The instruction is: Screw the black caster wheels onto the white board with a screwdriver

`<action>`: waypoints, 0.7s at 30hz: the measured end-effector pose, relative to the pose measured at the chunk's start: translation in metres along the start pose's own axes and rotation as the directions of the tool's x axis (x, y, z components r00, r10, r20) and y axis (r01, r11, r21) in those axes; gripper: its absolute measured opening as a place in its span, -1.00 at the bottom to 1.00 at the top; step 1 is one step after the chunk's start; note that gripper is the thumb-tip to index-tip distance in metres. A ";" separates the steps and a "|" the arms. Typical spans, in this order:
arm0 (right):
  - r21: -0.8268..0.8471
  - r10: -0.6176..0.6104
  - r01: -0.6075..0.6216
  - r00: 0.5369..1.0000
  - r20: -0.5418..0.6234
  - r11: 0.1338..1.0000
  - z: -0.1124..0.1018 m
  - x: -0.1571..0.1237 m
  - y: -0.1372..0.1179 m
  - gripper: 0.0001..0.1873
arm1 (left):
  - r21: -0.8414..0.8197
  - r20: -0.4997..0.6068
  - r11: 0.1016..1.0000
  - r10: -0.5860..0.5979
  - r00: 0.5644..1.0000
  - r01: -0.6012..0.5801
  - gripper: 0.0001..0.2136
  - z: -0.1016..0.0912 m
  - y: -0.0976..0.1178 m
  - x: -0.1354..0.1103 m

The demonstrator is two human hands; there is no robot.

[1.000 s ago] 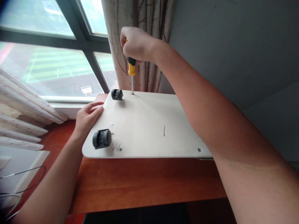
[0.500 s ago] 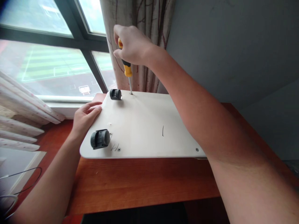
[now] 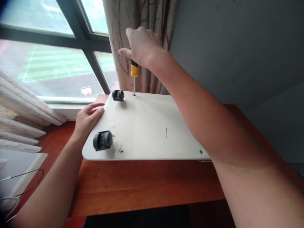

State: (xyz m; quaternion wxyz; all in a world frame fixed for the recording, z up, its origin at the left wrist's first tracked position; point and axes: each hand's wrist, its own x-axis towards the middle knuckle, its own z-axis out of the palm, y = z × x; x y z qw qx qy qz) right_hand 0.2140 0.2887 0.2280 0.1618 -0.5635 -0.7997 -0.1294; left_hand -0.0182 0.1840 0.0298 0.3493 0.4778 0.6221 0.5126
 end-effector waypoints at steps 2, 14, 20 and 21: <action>0.100 -0.012 0.004 0.997 0.074 0.995 -0.002 -0.001 0.001 -0.65 | 0.006 0.004 1.000 0.002 1.000 -0.002 -0.56 0.000 -0.001 0.000; 0.132 -0.073 0.067 0.996 0.043 0.989 0.002 -0.001 -0.003 -0.64 | -0.010 0.009 1.000 0.006 1.000 -0.006 -0.56 0.000 -0.001 0.000; 0.269 -0.129 0.111 0.990 0.050 0.957 0.002 -0.001 -0.003 -0.67 | 0.009 0.003 1.000 0.008 1.000 -0.008 -0.55 0.000 -0.002 0.001; 0.187 -0.116 0.113 0.993 0.005 0.976 0.003 -0.001 -0.003 -0.65 | 0.013 0.002 1.000 0.007 1.000 -0.007 -0.55 0.000 -0.002 0.001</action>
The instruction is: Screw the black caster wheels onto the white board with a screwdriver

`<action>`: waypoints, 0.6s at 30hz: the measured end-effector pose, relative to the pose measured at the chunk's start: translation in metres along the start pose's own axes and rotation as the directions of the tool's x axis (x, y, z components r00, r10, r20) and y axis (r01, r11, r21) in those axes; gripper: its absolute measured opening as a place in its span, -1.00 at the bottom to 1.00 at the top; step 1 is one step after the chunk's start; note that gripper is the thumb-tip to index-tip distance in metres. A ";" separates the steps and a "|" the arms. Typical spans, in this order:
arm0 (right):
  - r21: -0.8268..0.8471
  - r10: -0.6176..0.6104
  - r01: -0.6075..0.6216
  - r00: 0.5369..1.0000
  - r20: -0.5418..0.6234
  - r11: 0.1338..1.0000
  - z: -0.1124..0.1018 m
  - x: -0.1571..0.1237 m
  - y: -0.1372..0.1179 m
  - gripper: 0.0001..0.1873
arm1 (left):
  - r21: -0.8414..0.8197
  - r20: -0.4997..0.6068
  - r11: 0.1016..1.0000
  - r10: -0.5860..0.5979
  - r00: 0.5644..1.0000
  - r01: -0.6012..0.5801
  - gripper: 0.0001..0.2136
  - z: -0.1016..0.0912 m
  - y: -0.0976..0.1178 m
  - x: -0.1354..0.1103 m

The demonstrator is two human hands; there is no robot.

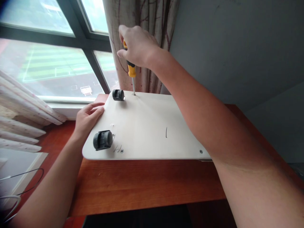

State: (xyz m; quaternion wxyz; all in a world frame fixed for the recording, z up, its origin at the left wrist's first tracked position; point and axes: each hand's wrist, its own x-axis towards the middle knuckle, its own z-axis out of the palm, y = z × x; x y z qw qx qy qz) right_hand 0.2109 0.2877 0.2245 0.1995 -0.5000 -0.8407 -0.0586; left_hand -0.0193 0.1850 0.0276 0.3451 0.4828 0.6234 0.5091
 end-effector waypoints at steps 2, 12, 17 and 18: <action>-0.109 0.031 -0.037 0.998 -0.051 0.993 0.001 0.000 0.000 -0.57 | 0.008 -0.002 1.000 -0.001 1.000 0.001 -0.55 0.000 0.000 0.000; 0.002 0.063 -0.063 0.998 -0.014 0.998 0.000 -0.001 0.005 -0.67 | 0.001 0.008 1.000 0.002 1.000 -0.002 -0.55 -0.001 -0.001 0.000; 0.068 0.096 -0.100 0.993 0.061 0.993 -0.001 -0.001 0.011 -0.69 | 0.007 -0.002 1.000 0.005 1.000 -0.005 -0.57 0.000 0.000 -0.001; 0.167 0.080 -0.099 0.990 0.112 0.981 -0.002 -0.001 0.012 -0.72 | 0.002 -0.002 1.000 0.009 1.000 -0.009 -0.57 0.000 0.001 -0.001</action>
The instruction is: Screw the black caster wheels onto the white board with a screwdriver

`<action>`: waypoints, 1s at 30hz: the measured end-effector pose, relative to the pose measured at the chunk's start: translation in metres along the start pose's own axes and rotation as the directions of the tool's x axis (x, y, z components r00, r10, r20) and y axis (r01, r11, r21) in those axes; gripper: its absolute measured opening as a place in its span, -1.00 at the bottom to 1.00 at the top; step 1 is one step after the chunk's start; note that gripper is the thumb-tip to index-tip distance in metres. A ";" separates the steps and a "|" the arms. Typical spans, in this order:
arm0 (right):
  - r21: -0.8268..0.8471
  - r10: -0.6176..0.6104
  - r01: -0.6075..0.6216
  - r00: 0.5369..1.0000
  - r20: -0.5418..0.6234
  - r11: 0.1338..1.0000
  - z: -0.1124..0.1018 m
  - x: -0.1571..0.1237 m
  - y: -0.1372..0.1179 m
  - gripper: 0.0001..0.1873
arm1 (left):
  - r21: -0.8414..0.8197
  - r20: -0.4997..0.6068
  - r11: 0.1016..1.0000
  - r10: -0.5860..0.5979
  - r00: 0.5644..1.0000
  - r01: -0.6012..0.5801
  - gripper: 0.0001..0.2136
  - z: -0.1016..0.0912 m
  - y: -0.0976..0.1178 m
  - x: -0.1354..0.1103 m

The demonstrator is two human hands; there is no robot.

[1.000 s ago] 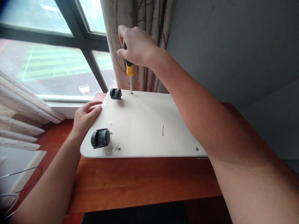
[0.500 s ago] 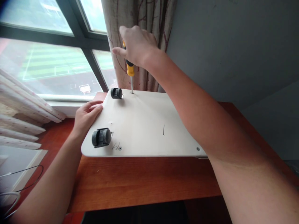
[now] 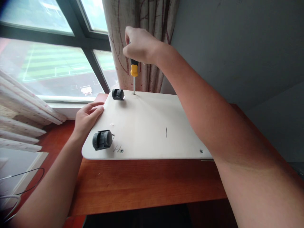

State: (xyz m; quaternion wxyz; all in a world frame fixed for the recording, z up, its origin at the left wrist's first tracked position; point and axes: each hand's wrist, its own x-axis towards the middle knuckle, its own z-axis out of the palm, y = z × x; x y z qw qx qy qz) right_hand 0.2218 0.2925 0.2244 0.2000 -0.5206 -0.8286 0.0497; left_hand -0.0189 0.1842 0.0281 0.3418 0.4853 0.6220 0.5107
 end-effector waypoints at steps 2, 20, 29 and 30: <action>0.117 -0.039 0.034 0.999 0.035 0.993 0.000 0.000 0.001 -0.65 | -0.013 0.006 1.000 0.005 1.000 -0.005 -0.58 0.001 0.001 -0.001; -0.236 -0.079 0.037 0.982 -0.170 0.971 0.011 -0.001 0.000 -0.60 | 0.006 -0.011 1.000 -0.024 1.000 0.024 -0.57 0.001 0.004 -0.001; -0.054 -0.063 0.061 0.997 -0.034 0.997 0.002 -0.006 -0.016 -0.75 | 0.001 0.002 1.000 -0.003 1.000 0.003 -0.58 0.000 0.001 0.001; -0.088 -0.058 0.053 0.997 -0.053 0.995 0.002 -0.006 -0.016 -0.74 | 0.003 -0.001 1.000 -0.003 1.000 0.003 -0.58 0.000 0.001 0.001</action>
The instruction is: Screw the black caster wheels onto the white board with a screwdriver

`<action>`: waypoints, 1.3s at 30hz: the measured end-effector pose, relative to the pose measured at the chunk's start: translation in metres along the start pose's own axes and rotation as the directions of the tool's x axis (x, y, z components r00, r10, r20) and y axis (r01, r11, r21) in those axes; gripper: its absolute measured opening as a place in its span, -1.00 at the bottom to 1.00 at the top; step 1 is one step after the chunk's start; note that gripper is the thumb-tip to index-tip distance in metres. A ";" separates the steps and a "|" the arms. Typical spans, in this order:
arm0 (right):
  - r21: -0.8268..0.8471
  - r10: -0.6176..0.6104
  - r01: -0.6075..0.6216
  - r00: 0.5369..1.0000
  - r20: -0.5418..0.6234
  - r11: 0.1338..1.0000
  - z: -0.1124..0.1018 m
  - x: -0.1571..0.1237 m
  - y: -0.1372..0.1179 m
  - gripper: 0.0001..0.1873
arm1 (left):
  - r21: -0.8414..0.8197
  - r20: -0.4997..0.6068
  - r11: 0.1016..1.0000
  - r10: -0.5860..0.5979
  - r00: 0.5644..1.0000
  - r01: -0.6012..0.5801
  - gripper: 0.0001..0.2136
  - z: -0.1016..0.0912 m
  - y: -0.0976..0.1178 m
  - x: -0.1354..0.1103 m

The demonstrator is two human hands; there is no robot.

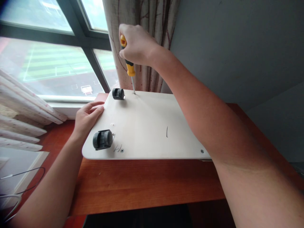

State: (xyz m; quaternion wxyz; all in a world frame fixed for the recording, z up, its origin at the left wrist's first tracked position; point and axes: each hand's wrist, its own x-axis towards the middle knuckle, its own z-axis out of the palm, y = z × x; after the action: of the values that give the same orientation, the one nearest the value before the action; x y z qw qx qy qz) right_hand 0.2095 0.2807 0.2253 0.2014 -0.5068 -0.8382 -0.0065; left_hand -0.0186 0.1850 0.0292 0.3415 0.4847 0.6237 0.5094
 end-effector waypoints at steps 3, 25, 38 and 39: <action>-0.039 0.049 -0.050 0.998 -0.041 0.998 0.003 0.004 0.002 -0.63 | 0.014 -0.013 1.000 -0.003 1.000 0.003 -0.58 0.000 0.001 0.000; 0.737 0.344 -0.206 0.938 -0.038 0.644 -0.053 -0.098 0.048 -0.72 | 0.037 -0.028 0.999 -0.004 1.000 0.005 -0.56 0.002 0.006 -0.003; 0.898 0.408 -0.440 0.816 0.410 -0.021 0.008 -0.397 0.038 -0.53 | 0.058 -0.021 0.998 0.003 1.000 -0.002 -0.51 0.001 0.003 0.000; 0.874 0.412 -0.485 0.800 0.436 0.017 0.013 -0.408 0.032 -0.53 | 0.059 -0.019 0.998 0.006 1.000 -0.005 -0.50 0.001 0.003 0.000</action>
State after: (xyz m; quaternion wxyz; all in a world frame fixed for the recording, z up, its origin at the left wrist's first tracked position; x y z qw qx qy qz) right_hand 0.3974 -0.0468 0.0666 0.4387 -0.4989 -0.4476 0.5986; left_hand -0.0174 0.1855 0.0321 0.3196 0.4912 0.6406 0.4963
